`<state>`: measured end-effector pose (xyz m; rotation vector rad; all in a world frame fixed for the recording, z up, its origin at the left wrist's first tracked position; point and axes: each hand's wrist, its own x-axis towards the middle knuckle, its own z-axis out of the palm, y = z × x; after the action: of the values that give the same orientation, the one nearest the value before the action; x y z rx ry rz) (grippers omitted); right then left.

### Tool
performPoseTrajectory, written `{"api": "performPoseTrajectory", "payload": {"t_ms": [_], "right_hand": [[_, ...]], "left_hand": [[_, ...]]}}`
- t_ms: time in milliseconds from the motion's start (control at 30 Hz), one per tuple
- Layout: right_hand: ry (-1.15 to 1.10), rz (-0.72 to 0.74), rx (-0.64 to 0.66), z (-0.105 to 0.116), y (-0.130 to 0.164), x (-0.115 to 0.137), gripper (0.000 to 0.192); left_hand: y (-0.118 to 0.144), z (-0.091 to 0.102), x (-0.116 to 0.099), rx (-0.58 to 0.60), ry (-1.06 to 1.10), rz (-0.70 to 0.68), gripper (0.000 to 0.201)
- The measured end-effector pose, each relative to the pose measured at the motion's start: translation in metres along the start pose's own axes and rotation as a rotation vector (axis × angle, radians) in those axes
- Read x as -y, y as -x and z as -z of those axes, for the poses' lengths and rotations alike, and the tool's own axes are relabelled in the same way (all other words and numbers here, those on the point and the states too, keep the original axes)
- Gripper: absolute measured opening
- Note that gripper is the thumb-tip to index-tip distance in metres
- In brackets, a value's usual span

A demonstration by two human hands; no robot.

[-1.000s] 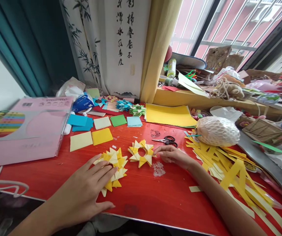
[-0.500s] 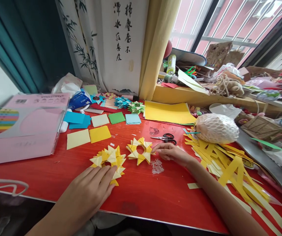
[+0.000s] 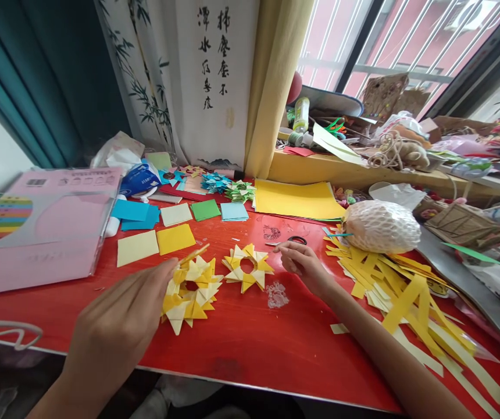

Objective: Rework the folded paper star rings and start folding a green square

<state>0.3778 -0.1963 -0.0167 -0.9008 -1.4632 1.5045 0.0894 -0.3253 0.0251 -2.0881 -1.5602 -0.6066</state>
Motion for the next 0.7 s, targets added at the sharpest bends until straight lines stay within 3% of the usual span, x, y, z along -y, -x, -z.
{"api": "performPoseTrajectory", "payload": {"t_ms": [67,133,167,233,300,367,467,700], "right_hand": [[0.078,0.027,-0.025,-0.01,0.005,0.007,0.021],[0.161,0.05,-0.004,-0.022,0.011,0.016,0.023],[0.166,0.057,0.015,-0.028,0.015,0.021,0.026],[0.148,0.074,0.049,-0.037,0.019,0.028,0.03],[0.13,0.084,0.014,-0.039,0.02,0.031,0.024],[0.107,0.067,-0.052,-0.035,0.017,0.031,0.021],[0.085,-0.026,-0.129,-0.024,0.011,0.026,0.023],[0.061,-0.217,-0.085,-0.024,0.006,0.021,0.026]], "left_hand": [[-0.012,-0.001,-0.005,-0.056,0.194,0.185,0.04],[-0.027,-0.004,-0.015,-0.014,0.473,0.312,0.024],[-0.036,-0.007,-0.02,0.034,0.564,0.327,0.02],[-0.055,-0.013,-0.031,0.199,1.018,0.48,0.02],[-0.073,-0.021,-0.039,0.382,1.268,0.556,0.026],[-0.091,-0.03,-0.039,0.579,1.351,0.495,0.028],[-0.112,-0.046,-0.028,0.709,1.229,0.354,0.028],[-0.118,-0.075,-0.013,0.712,1.183,0.409,0.03]]}}
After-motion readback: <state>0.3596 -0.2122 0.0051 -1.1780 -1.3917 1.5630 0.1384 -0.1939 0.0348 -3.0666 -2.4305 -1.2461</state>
